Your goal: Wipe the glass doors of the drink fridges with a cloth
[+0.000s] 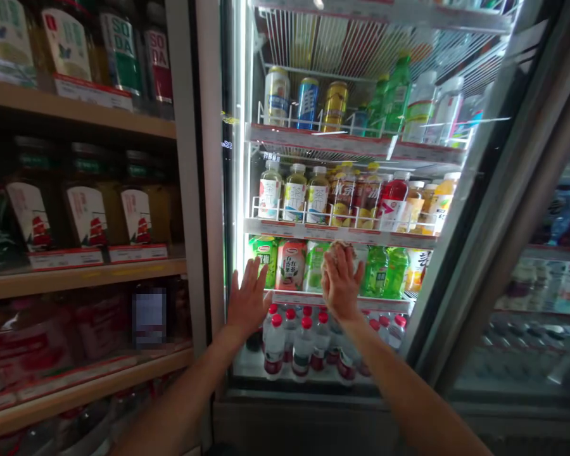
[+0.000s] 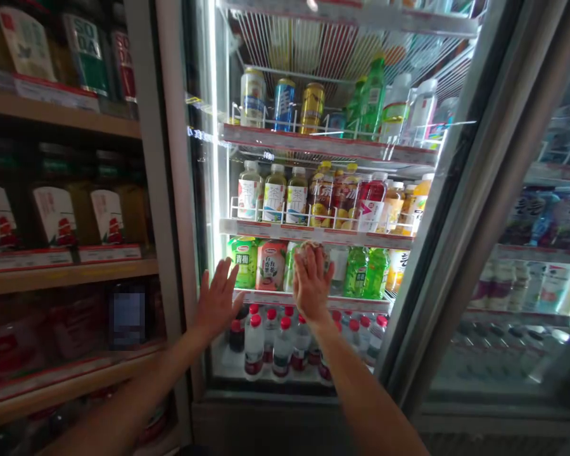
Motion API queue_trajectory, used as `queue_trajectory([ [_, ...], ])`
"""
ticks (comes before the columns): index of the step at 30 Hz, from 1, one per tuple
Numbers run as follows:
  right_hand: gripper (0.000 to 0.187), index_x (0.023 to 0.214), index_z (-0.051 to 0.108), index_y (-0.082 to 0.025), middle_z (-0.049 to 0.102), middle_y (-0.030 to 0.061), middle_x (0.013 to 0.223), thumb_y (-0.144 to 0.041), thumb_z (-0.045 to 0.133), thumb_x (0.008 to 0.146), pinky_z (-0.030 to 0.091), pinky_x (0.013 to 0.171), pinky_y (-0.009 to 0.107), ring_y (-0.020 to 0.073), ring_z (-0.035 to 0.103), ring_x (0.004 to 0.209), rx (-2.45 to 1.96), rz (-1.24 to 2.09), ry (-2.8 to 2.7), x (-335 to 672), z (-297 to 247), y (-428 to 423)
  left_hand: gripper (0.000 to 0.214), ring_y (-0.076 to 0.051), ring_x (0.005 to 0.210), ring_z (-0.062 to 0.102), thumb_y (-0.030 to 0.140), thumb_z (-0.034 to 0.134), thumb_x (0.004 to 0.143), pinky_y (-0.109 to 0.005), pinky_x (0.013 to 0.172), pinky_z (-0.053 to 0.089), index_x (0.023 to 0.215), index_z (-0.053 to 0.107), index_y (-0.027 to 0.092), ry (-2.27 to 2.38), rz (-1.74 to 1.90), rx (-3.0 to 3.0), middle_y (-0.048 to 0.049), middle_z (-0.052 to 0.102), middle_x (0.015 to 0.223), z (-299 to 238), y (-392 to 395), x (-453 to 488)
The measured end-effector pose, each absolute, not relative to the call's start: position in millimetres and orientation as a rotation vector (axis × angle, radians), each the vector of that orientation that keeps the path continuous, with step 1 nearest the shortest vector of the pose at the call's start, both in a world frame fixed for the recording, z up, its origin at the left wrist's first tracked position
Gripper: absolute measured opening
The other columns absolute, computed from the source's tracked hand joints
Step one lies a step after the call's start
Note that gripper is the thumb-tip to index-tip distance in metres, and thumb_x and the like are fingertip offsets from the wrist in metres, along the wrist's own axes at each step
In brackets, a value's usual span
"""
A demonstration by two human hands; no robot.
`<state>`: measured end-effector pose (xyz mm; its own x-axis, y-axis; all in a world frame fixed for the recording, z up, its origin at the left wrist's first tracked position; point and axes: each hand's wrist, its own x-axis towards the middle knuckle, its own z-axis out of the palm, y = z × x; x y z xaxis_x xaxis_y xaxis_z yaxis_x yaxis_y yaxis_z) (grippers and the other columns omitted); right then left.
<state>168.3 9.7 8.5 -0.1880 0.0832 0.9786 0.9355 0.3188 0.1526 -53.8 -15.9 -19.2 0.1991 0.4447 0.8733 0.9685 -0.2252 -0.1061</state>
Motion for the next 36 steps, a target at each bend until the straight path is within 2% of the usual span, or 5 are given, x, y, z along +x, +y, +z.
queue_trajectory([
  [12,0.047,0.136,0.041,-0.020,0.038,0.0151,0.145,-0.022,0.042,0.089,0.013,0.111,0.056,0.0249,0.019,0.142,-1.086,-0.992,-1.486,218,-5,7,0.057,-0.028,0.141,0.017,0.033,0.042,0.088,-0.051,0.112,0.020,0.141,0.032,0.013,-1.450,-1.012,-1.808,-0.0156,0.024,0.150,-16,-19,-19],
  [17,0.043,0.128,0.050,-0.024,0.049,0.0091,0.139,-0.017,0.046,0.085,0.008,0.114,0.050,0.0202,0.022,0.141,-0.947,-1.077,-1.817,215,-24,0,0.056,-0.028,0.140,0.020,0.032,0.042,0.088,-0.052,0.111,0.021,0.140,0.033,0.014,-1.487,-1.015,-1.800,-0.0149,0.024,0.150,-15,-21,-16],
  [25,0.050,0.139,0.037,-0.020,0.035,0.0177,0.147,-0.025,0.041,0.090,0.016,0.108,0.058,0.0287,0.028,0.138,-1.200,-0.982,-1.308,309,-23,11,0.059,-0.030,0.141,0.014,0.035,0.042,0.089,-0.053,0.110,0.021,0.141,0.030,0.009,-1.525,-1.095,-1.785,-0.0190,0.022,0.150,-22,-19,-4],
  [32,0.042,0.132,0.046,-0.023,0.044,0.0131,0.141,-0.024,0.043,0.089,0.021,0.108,0.053,0.0258,0.028,0.138,-1.116,-1.052,-1.561,300,-32,9,0.061,-0.030,0.141,0.014,0.036,0.040,0.089,-0.054,0.110,0.021,0.142,0.027,0.009,-1.603,-1.075,-1.782,-0.0192,0.020,0.151,-20,-22,1],
  [36,0.047,0.137,0.041,-0.018,0.037,0.0202,0.144,-0.028,0.040,0.090,0.024,0.104,0.062,0.0321,0.032,0.135,-1.337,-0.876,-1.214,343,-25,13,0.061,-0.030,0.141,0.014,0.035,0.040,0.089,-0.053,0.111,0.021,0.142,0.026,0.010,-1.603,-1.047,-1.787,-0.0176,0.020,0.151,-20,-23,-1],
])
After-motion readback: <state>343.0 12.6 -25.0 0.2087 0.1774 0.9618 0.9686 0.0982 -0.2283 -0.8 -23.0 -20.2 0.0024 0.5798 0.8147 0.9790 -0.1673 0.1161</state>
